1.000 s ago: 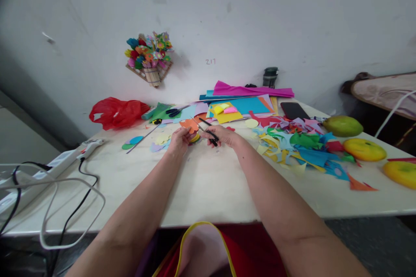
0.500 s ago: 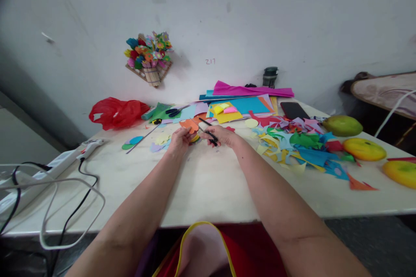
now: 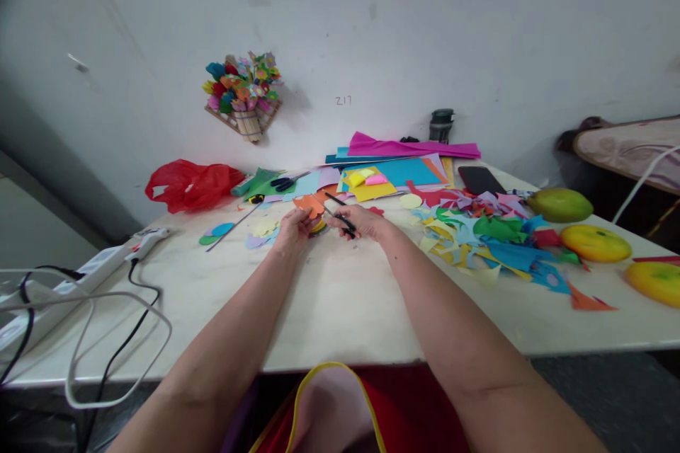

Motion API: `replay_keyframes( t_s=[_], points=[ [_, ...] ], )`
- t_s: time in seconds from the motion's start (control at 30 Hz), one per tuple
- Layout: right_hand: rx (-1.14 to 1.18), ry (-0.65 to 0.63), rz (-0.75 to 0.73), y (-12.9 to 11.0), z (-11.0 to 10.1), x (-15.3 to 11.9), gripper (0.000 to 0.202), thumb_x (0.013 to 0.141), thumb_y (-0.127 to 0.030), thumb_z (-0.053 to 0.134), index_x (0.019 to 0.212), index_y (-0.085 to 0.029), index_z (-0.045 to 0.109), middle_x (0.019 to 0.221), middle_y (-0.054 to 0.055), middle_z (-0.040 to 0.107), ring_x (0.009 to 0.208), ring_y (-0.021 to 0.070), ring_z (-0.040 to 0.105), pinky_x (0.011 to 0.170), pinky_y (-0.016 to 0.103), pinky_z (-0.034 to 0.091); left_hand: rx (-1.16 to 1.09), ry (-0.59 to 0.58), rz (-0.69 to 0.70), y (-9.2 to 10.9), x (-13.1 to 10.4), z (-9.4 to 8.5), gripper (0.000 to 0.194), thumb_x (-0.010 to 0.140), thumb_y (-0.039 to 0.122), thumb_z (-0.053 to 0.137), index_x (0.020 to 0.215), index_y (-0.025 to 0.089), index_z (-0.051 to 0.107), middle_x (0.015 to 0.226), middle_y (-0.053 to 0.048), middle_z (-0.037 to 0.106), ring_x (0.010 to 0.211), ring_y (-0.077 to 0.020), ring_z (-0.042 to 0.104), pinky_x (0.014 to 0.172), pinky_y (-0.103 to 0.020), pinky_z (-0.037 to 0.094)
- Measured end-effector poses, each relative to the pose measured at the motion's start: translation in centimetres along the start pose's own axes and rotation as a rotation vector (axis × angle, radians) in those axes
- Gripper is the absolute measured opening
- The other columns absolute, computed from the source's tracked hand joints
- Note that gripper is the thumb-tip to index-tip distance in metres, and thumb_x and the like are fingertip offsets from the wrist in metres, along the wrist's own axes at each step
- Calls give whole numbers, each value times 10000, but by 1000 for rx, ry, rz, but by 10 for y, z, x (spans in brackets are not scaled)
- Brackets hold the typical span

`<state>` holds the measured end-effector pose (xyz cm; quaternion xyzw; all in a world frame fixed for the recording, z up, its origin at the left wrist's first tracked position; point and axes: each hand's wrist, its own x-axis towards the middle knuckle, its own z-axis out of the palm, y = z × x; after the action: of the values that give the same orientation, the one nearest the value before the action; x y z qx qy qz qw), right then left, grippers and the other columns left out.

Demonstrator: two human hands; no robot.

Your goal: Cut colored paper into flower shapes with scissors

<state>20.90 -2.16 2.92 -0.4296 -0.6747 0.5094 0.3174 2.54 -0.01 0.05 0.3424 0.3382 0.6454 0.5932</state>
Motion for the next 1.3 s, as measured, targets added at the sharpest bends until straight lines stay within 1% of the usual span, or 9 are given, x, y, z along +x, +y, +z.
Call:
replay_keyframes(
  t_s=[0.23, 0.33, 0.53, 0.67, 0.87, 0.97, 1.13, 1.3],
  points=[
    [-6, 14, 16, -3, 2, -1, 247, 862, -361, 685, 757, -173, 565, 554, -24, 592, 404, 69, 512, 326, 157, 257, -11, -5, 8, -1, 1, -1, 359, 569, 164, 810, 658, 203, 465, 641, 8, 604, 720, -175, 692, 755, -334, 592],
    [1, 8, 20, -2, 2, -1, 236, 878, -344, 673, 762, -171, 563, 554, -22, 596, 401, 66, 515, 322, 150, 253, -30, -7, 17, -2, 1, -1, 357, 578, 150, 799, 658, 203, 455, 632, 16, 589, 711, -172, 694, 759, -334, 595],
    [25, -2, 40, -3, 3, 0, 197, 902, -277, 645, 770, -159, 559, 532, -24, 592, 386, 61, 516, 309, 141, 249, -79, 17, 15, -3, 1, 1, 336, 578, 109, 773, 627, 192, 452, 626, 10, 597, 637, -156, 676, 711, -317, 601],
    [47, 4, 58, -4, 3, 0, 164, 903, -221, 622, 764, -160, 563, 531, -19, 596, 379, 64, 517, 305, 144, 244, -90, 13, -2, -2, 1, 1, 312, 573, 95, 772, 624, 187, 479, 625, 1, 614, 642, -165, 681, 689, -308, 598],
    [36, 10, 52, -4, 3, -1, 171, 900, -251, 635, 768, -159, 577, 533, -20, 596, 379, 66, 515, 308, 148, 241, -94, 7, 6, -3, 2, -1, 317, 568, 104, 786, 621, 185, 484, 627, -1, 617, 654, -175, 691, 710, -319, 600],
    [38, 14, 50, -3, 3, 0, 164, 895, -242, 639, 769, -156, 577, 528, -18, 594, 377, 68, 512, 309, 150, 238, -92, -3, 11, -5, 4, -2, 322, 566, 113, 800, 634, 184, 493, 631, 0, 619, 657, -173, 693, 726, -321, 598],
    [40, 24, 44, -1, 3, 1, 162, 905, -207, 608, 756, -157, 569, 531, -13, 594, 386, 68, 517, 318, 150, 239, -91, 2, 9, -5, 5, -3, 302, 570, 121, 794, 655, 186, 512, 643, -2, 642, 672, -173, 698, 741, -322, 596],
    [23, 14, 49, -1, 2, 1, 163, 900, -226, 617, 760, -157, 570, 541, -18, 592, 390, 62, 511, 328, 152, 233, -84, -11, 3, -4, 4, -3, 258, 587, 122, 777, 684, 179, 544, 674, -13, 668, 699, -178, 706, 768, -334, 591]
  ],
)
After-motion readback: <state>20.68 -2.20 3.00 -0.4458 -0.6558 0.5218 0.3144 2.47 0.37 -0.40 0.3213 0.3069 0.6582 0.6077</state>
